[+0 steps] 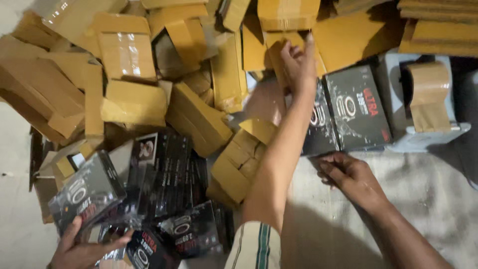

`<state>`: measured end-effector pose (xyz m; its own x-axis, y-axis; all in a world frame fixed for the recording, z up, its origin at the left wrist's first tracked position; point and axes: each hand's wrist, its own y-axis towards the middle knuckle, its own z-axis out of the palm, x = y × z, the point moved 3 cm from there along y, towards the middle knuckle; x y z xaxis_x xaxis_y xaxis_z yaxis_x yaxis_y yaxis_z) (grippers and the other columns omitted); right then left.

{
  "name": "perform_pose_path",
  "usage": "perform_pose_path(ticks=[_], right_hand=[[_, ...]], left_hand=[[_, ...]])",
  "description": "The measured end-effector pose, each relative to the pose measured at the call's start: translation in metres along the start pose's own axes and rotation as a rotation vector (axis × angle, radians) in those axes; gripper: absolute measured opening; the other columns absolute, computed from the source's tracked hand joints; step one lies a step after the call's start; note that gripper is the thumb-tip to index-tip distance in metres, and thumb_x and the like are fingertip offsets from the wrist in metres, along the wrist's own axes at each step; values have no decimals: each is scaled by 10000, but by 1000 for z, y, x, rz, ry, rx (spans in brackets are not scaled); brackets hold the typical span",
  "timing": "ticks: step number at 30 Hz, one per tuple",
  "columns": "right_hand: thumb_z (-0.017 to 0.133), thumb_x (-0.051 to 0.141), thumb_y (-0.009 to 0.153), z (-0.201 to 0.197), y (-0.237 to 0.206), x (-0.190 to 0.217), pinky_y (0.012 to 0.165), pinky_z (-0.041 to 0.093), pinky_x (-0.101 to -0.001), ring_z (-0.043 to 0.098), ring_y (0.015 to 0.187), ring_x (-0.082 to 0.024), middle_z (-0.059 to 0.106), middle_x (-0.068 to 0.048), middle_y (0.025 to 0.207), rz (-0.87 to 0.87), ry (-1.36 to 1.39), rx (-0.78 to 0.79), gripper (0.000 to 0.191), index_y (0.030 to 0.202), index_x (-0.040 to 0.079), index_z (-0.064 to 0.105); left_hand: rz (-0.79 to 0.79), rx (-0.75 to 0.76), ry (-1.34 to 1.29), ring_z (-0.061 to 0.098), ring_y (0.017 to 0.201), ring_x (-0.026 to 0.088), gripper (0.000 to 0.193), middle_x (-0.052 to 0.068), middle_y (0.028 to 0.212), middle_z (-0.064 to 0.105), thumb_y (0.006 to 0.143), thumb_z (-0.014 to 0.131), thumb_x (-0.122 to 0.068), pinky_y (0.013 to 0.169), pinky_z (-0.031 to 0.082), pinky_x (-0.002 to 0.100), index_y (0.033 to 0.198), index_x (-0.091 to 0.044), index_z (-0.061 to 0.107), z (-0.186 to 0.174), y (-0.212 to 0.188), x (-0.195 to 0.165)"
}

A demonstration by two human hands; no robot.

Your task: The person places small product boxes into larger cardboard shipping boxes, folds the flaps, and seals them with tape. The person repeats this process for multiple units, stacking the sealed packages on the work surface.

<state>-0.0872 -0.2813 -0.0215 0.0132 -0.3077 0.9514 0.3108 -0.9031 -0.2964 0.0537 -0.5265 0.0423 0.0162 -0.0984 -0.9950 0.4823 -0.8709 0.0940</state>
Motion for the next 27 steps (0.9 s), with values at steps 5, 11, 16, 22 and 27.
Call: perform_pose_path(ticks=[5,11,16,22,27], right_hand=[[647,183,950,0,1,1,642,526,-303,651,743,-128,722,-58,859,-8,30,-4,240,1088,-5,707],[616,203,967,-7,1,1,643,537,-305,657,758,-137,731,-63,864,17,26,3,253,1081,5,725],[579,235,998,-11,5,-3,667,571,-325,689,774,-177,741,-81,899,-70,136,40,309,1099,-21,719],[607,190,985,-62,-16,-16,742,605,-356,716,883,-205,733,-118,1064,-229,392,-47,293,1181,-6,702],[597,147,1149,-124,-81,-14,847,553,-336,686,937,-199,711,-145,1054,-404,213,-375,212,1195,-45,673]], left_hand=[[-145,4,-501,565,884,210,755,114,1090,592,856,777,-525,684,514,373,1315,35,566,19,76,-7],[-12,-138,-637,580,759,154,436,20,949,651,772,790,-237,580,450,339,1121,-24,637,24,70,-57],[267,101,-587,592,868,138,396,59,1034,592,851,707,-53,659,505,321,1199,25,535,-54,-110,-121],[642,620,508,690,987,275,351,88,1047,678,829,778,-109,894,554,416,1157,-66,659,-164,-349,-176],[672,1004,1017,552,1167,347,472,180,1178,572,815,763,-399,1038,436,518,1116,-44,687,-178,-414,-128]])
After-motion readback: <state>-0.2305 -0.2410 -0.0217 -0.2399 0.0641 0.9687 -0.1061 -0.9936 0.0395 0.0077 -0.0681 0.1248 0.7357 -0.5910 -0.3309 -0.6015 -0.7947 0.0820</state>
